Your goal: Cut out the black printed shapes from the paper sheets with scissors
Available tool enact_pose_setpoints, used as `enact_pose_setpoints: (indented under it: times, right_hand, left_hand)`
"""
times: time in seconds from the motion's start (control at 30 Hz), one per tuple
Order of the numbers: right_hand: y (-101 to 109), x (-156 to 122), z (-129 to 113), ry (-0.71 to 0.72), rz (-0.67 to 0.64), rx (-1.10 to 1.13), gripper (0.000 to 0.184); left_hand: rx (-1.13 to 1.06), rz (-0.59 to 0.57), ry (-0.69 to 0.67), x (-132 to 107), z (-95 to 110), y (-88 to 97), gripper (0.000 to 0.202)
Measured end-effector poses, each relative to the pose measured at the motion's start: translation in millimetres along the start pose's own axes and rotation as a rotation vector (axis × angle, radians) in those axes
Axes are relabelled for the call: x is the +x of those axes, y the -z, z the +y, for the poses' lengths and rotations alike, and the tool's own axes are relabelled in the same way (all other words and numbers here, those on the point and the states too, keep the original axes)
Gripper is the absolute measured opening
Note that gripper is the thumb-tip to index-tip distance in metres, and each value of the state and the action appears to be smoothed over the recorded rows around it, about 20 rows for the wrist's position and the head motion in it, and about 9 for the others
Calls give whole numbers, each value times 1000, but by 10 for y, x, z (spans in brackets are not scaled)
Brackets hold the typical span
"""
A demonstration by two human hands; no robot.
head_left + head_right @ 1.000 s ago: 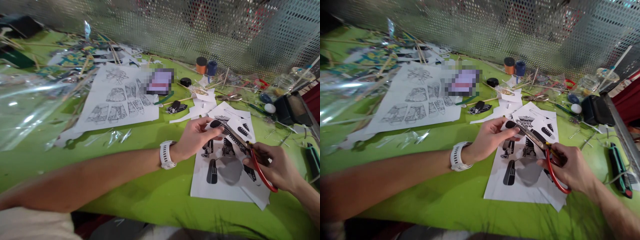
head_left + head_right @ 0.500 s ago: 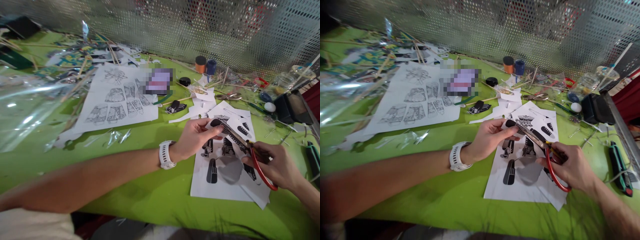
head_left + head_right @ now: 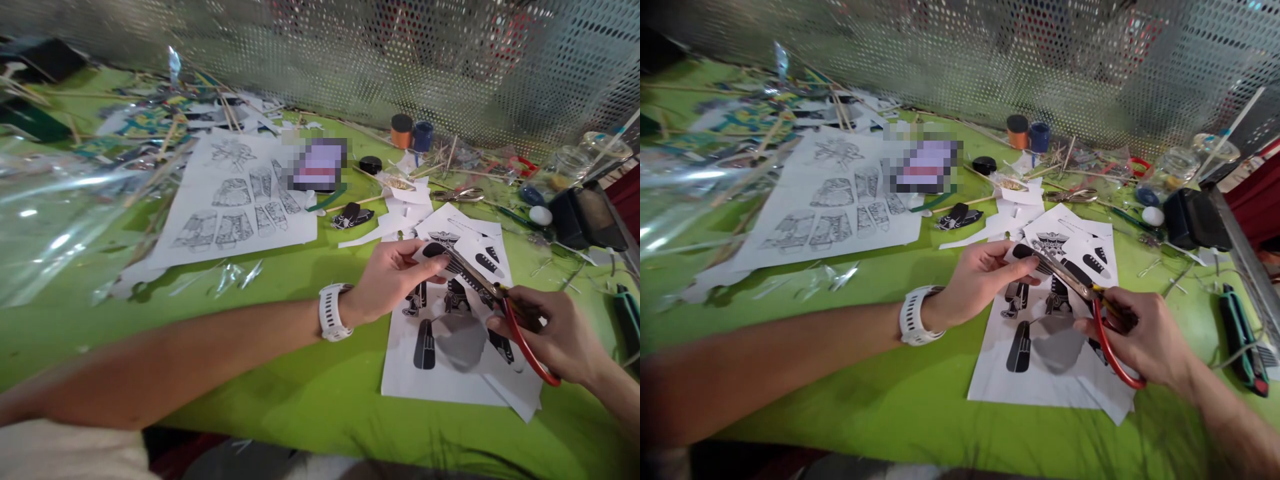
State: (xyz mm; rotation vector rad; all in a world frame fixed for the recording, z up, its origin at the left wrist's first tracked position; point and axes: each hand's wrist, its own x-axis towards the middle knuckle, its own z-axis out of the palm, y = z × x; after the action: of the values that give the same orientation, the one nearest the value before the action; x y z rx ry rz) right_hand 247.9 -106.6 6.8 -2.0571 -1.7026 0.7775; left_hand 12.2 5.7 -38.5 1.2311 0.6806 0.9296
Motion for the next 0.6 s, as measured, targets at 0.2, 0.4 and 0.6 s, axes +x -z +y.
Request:
enact_pose_setpoints:
  times: [0.2,0.4,0.6]
  right_hand:
    - [4,1,-18,-1,5,46,44]
    - [21,20,37,22,10,43,44]
    - [39,18,19,5,-4,13,45]
  left_hand:
    - [-102,-44,16,-3,37,-27,28]
    - [-128,-45,25,-23,83,-40,50]
    - [-115,-66,12,-20,82,-30,45]
